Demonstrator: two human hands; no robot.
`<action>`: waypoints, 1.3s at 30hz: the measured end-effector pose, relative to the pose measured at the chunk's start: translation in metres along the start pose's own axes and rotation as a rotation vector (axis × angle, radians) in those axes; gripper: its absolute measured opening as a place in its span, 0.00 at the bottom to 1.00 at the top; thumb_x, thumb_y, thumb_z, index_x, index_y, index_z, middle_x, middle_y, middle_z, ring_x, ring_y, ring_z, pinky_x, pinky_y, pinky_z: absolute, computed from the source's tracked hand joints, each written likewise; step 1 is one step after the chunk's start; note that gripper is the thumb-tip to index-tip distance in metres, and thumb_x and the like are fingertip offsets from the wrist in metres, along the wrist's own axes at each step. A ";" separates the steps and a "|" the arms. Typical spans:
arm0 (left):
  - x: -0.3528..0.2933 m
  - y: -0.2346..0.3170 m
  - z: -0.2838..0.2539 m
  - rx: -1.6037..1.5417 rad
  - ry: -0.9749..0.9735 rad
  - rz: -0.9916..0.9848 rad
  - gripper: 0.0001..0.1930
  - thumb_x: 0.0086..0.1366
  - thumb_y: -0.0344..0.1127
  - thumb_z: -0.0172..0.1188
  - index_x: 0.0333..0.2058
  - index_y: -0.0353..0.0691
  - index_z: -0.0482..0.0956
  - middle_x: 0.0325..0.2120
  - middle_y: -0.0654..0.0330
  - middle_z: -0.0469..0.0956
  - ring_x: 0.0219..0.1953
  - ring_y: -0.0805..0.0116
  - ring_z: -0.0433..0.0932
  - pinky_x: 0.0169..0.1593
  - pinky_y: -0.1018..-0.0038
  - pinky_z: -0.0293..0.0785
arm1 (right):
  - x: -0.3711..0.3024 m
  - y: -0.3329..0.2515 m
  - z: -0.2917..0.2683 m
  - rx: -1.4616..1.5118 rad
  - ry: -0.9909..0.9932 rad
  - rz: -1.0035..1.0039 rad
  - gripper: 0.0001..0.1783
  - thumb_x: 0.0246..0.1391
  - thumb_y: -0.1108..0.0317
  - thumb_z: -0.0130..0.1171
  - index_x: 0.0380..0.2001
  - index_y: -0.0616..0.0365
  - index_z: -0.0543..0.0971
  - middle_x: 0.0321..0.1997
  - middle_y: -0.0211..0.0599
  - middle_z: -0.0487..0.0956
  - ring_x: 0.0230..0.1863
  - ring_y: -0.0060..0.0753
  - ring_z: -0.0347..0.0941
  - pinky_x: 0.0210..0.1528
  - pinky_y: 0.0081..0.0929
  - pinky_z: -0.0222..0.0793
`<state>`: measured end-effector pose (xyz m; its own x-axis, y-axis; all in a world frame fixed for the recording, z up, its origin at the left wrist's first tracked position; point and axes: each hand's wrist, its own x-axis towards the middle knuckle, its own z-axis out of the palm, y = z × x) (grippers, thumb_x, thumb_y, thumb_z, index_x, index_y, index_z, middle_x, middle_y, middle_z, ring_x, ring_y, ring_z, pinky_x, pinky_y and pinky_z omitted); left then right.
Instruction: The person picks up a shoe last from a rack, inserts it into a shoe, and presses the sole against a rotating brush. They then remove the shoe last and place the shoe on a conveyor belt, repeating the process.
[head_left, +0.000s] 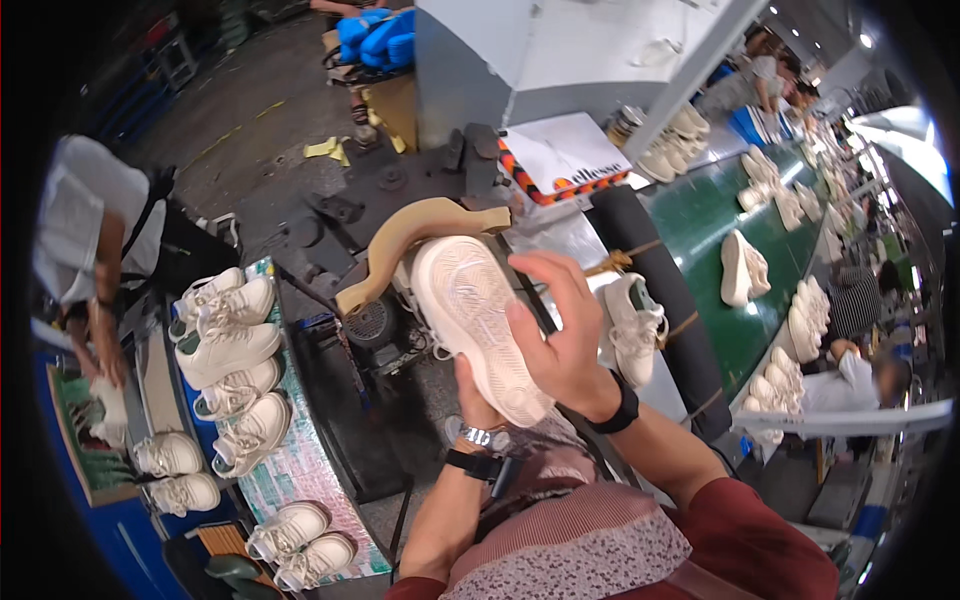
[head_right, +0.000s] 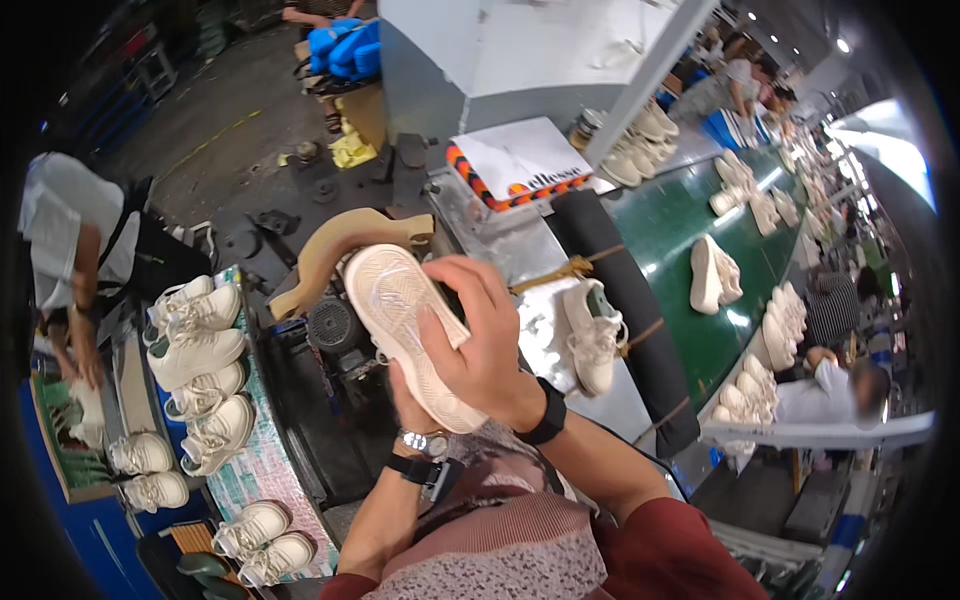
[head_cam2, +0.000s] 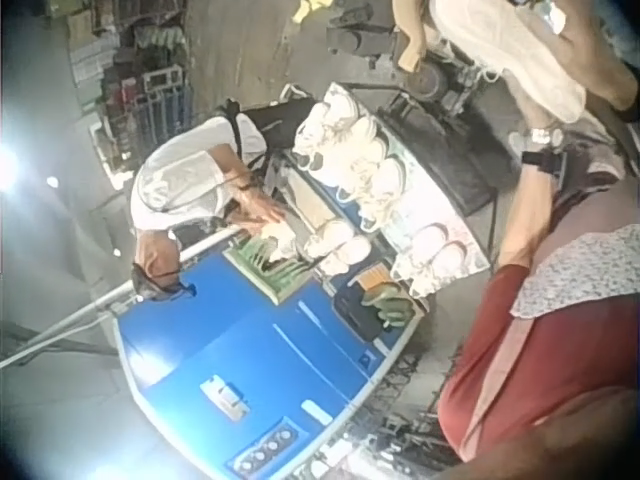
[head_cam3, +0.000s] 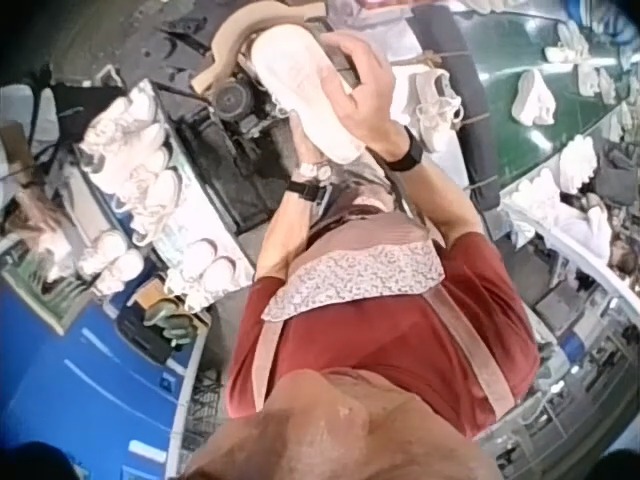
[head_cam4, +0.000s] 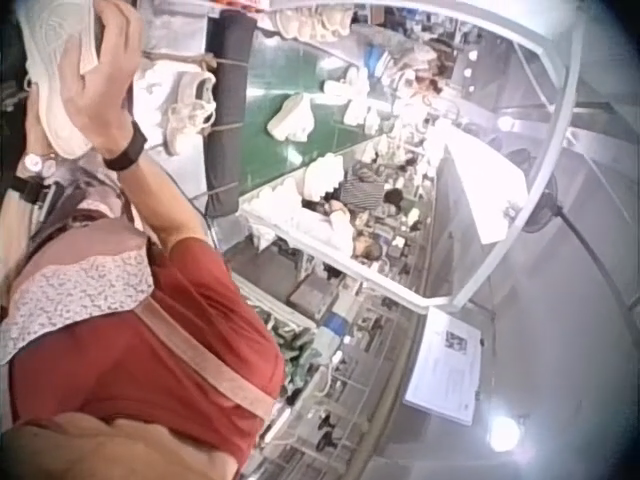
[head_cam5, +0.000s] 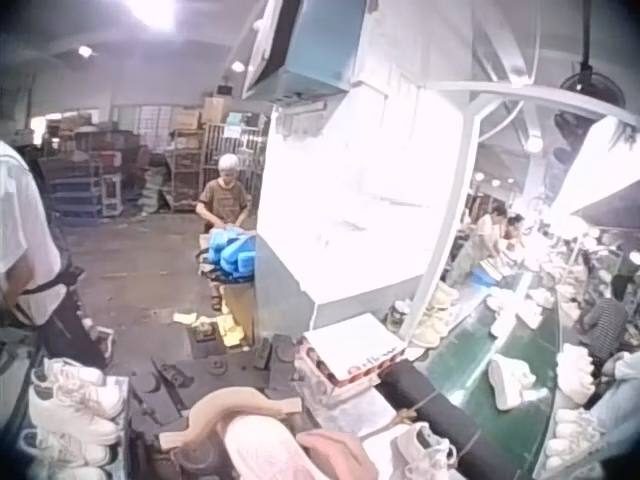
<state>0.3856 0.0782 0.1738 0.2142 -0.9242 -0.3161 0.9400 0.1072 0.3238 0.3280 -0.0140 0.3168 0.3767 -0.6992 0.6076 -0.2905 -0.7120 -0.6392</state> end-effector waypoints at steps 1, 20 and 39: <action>0.006 -0.004 -0.003 -0.064 -0.043 -0.001 0.44 0.70 0.69 0.41 0.71 0.40 0.53 0.66 0.51 0.63 0.65 0.52 0.66 0.68 0.57 0.63 | 0.017 0.005 0.006 -0.029 -0.028 -0.052 0.21 0.53 0.72 0.61 0.51 0.65 0.76 0.49 0.52 0.78 0.50 0.45 0.76 0.52 0.35 0.71; -0.095 -0.017 -0.080 0.556 -0.054 -0.067 0.33 0.63 0.42 0.64 0.61 0.28 0.68 0.55 0.52 0.76 0.55 0.62 0.76 0.59 0.69 0.71 | -0.026 0.079 0.013 0.095 -1.114 0.158 0.65 0.50 0.43 0.67 0.71 0.72 0.38 0.71 0.74 0.53 0.69 0.65 0.59 0.71 0.43 0.54; 0.050 -0.072 -0.006 2.050 0.281 0.352 0.43 0.47 0.50 0.77 0.57 0.33 0.69 0.45 0.39 0.80 0.46 0.38 0.79 0.50 0.53 0.75 | -0.193 0.095 -0.171 0.594 -0.109 0.689 0.67 0.44 0.59 0.76 0.74 0.66 0.39 0.72 0.52 0.56 0.73 0.41 0.52 0.73 0.34 0.47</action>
<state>0.3299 0.0265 0.1293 0.4854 -0.8717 -0.0668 -0.6704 -0.4202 0.6115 0.0776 0.0423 0.2195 0.3776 -0.9256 -0.0262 0.0076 0.0314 -0.9995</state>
